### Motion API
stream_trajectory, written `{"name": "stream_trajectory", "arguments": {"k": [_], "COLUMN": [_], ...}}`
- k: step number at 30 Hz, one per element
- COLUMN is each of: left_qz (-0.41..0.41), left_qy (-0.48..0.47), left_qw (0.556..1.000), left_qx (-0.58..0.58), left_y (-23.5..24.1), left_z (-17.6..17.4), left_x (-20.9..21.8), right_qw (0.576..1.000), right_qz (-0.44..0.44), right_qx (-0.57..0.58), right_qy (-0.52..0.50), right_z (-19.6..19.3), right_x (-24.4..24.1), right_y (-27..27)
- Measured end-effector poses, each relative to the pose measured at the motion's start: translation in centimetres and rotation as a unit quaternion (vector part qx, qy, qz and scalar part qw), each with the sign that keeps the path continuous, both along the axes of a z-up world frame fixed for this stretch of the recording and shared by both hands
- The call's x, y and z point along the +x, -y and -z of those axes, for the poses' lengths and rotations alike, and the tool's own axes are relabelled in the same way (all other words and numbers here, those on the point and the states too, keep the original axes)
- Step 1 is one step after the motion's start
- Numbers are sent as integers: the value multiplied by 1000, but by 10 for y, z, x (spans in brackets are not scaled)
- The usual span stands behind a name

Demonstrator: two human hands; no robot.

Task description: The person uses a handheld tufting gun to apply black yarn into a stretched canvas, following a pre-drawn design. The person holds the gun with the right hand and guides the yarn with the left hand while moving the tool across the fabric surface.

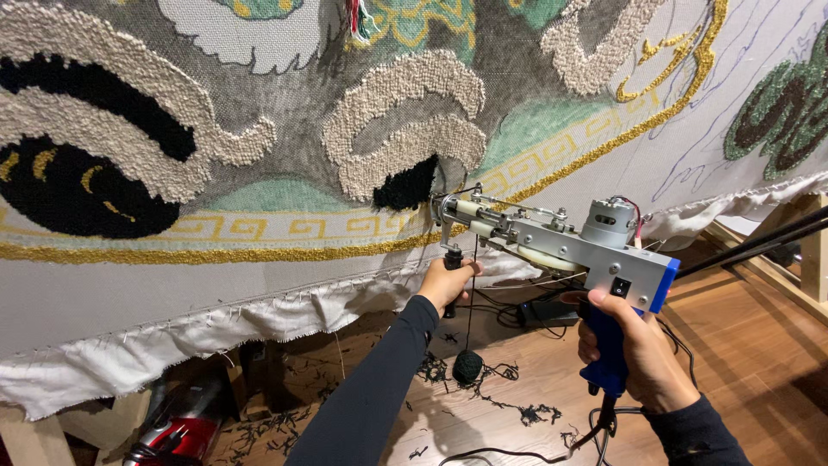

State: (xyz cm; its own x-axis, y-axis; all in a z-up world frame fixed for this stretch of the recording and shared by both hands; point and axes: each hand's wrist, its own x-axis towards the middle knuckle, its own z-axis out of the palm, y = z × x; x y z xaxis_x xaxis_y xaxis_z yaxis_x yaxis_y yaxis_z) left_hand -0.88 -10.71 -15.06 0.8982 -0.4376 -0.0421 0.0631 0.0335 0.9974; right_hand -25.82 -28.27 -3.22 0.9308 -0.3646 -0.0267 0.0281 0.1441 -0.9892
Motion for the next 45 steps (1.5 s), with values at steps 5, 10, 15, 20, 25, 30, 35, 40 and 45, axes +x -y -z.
{"name": "stream_trajectory", "arguments": {"k": [5,10,15,20,25,30,35,40,45], "left_qz": [-30,-64,-168,-180,-179,-193,-193,-182,-172], "left_qy": [9,56,216,222,196,239,247,246,239], "left_qw": [999,995,953,929,921,897,897,891,889], "left_qx": [18,52,127,236,285,316,314,336,349], "left_y": [-7,-22,-37,-51,-60,-67,-70,-73,-75], "left_z": [-10,-20,-14,-16,-39,-49,-60,-68,-73], "left_x": [1,-1,4,16,13,13,16,18,18], "right_qw": [1000,999,995,993,996,998,998,998,997], "right_qz": [7,4,17,32,30,35,41,56,54], "right_qx": [-2,-35,-85,-104,-72,-39,-26,-8,-15], "right_qy": [-13,23,53,55,44,43,35,29,44], "right_z": [-4,7,11,16,17,18,13,10,12], "right_x": [6,17,27,29,28,29,31,30,29], "right_y": [-13,-23,-33,-41,-50,-60,-63,-70,-73]}}
